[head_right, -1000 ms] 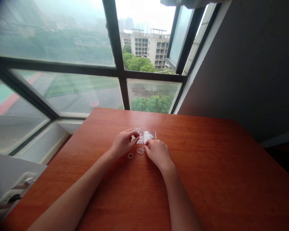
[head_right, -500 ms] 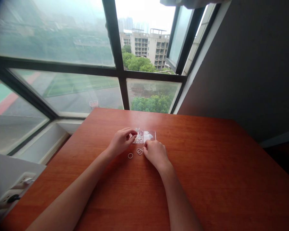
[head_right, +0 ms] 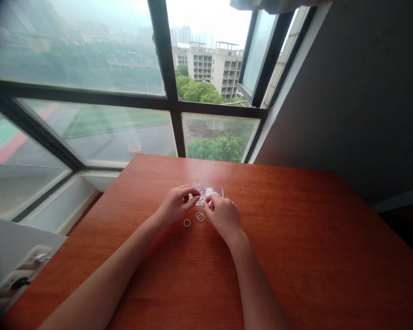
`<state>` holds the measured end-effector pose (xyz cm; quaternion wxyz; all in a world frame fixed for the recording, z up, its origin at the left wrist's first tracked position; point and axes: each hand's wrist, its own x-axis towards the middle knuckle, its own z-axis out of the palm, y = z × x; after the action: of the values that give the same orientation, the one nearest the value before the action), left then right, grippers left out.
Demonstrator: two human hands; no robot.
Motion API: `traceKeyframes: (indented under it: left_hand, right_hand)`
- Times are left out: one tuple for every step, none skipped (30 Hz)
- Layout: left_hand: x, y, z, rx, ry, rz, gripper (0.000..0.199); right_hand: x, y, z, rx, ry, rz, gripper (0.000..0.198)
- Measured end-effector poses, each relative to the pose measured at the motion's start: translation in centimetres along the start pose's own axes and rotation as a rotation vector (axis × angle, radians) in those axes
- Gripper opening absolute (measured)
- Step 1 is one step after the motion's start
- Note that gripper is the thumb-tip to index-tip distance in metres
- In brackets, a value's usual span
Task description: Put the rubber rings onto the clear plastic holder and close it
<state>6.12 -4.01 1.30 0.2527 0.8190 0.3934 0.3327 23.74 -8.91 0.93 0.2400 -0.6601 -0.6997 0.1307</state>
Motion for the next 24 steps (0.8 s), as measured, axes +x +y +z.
traceKeyframes:
  left_hand:
    - [0.0,0.1,0.0,-0.029,-0.014,-0.003,0.011]
    - [0.0,0.3,0.0,-0.062,-0.027,-0.011,0.012]
    - [0.0,0.4,0.0,-0.097,-0.041,-0.021,0.014]
    - [0.0,0.6,0.0,-0.134,-0.052,-0.035,0.015]
    - [0.0,0.7,0.0,-0.168,-0.063,-0.050,0.017]
    - [0.0,0.9,0.0,-0.201,-0.073,-0.065,0.019]
    - [0.0,1.1,0.0,-0.229,-0.083,-0.078,0.020]
    - [0.0,1.2,0.0,-0.252,-0.091,-0.087,0.020]
    - [0.1,1.4,0.0,-0.270,-0.096,-0.093,0.020]
    - [0.1,1.5,0.0,-0.282,-0.098,-0.097,0.019]
    - [0.1,1.6,0.0,-0.287,-0.095,-0.099,0.018]
    - [0.1,1.6,0.0,-0.283,-0.089,-0.101,0.017]
    - [0.1,1.6,0.1,-0.272,-0.080,-0.101,0.016]
    - [0.2,1.5,0.1,-0.253,-0.067,-0.099,0.014]
    - [0.2,1.3,0.2,-0.230,-0.050,-0.095,0.013]
    - [0.2,1.1,0.3,-0.202,-0.026,-0.089,0.011]
    - [0.2,0.9,0.4,-0.172,-0.001,-0.082,0.010]
    - [0.2,0.6,0.5,-0.142,0.024,-0.075,0.009]
    - [0.2,0.3,0.6,-0.114,0.045,-0.070,0.008]
    - [0.2,0.0,0.7,-0.088,0.059,-0.067,0.008]
    - [0.2,-0.2,0.7,-0.064,0.067,-0.066,0.008]
    - [0.2,-0.4,0.8,-0.043,0.070,-0.066,0.008]
    - [0.2,-0.6,0.8,-0.024,0.072,-0.066,0.008]
    - [0.2,-0.8,0.8,-0.009,0.074,-0.067,0.009]
  right_hand:
    - [0.0,0.0,0.0,0.016,0.027,-0.011,0.013]
    - [-0.1,-0.1,-0.1,0.028,0.053,-0.019,0.014]
    - [-0.1,-0.1,-0.1,0.038,0.078,-0.024,0.015]
    - [-0.1,-0.1,-0.1,0.045,0.101,-0.026,0.015]
    - [-0.2,-0.2,-0.1,0.052,0.122,-0.027,0.016]
    - [-0.2,-0.2,-0.2,0.057,0.139,-0.030,0.017]
    - [-0.2,-0.2,-0.2,0.061,0.154,-0.034,0.017]
    - [-0.2,-0.3,-0.2,0.065,0.166,-0.040,0.018]
    - [-0.2,-0.3,-0.2,0.068,0.174,-0.047,0.018]
    - [-0.2,-0.3,-0.2,0.070,0.177,-0.053,0.018]
    - [-0.2,-0.3,-0.2,0.069,0.176,-0.056,0.018]
    - [-0.2,-0.4,-0.2,0.067,0.171,-0.056,0.018]
    - [-0.2,-0.4,-0.2,0.064,0.165,-0.053,0.018]
    - [-0.2,-0.3,-0.2,0.059,0.158,-0.051,0.018]
    - [-0.2,-0.3,-0.2,0.053,0.152,-0.049,0.018]
    - [-0.1,-0.3,-0.2,0.046,0.148,-0.048,0.018]
    - [-0.1,-0.3,-0.2,0.040,0.144,-0.046,0.018]
    - [-0.1,-0.3,-0.2,0.033,0.138,-0.044,0.017]
    - [-0.1,-0.2,-0.2,0.025,0.130,-0.041,0.017]
    - [-0.1,-0.2,-0.2,0.017,0.120,-0.037,0.016]
    - [-0.1,-0.2,-0.2,0.009,0.109,-0.031,0.015]
    - [-0.1,-0.2,-0.2,0.000,0.095,-0.025,0.015]
    - [-0.1,-0.2,-0.2,-0.009,0.076,-0.020,0.015]
    - [-0.1,-0.1,-0.2,-0.020,0.053,-0.015,0.015]
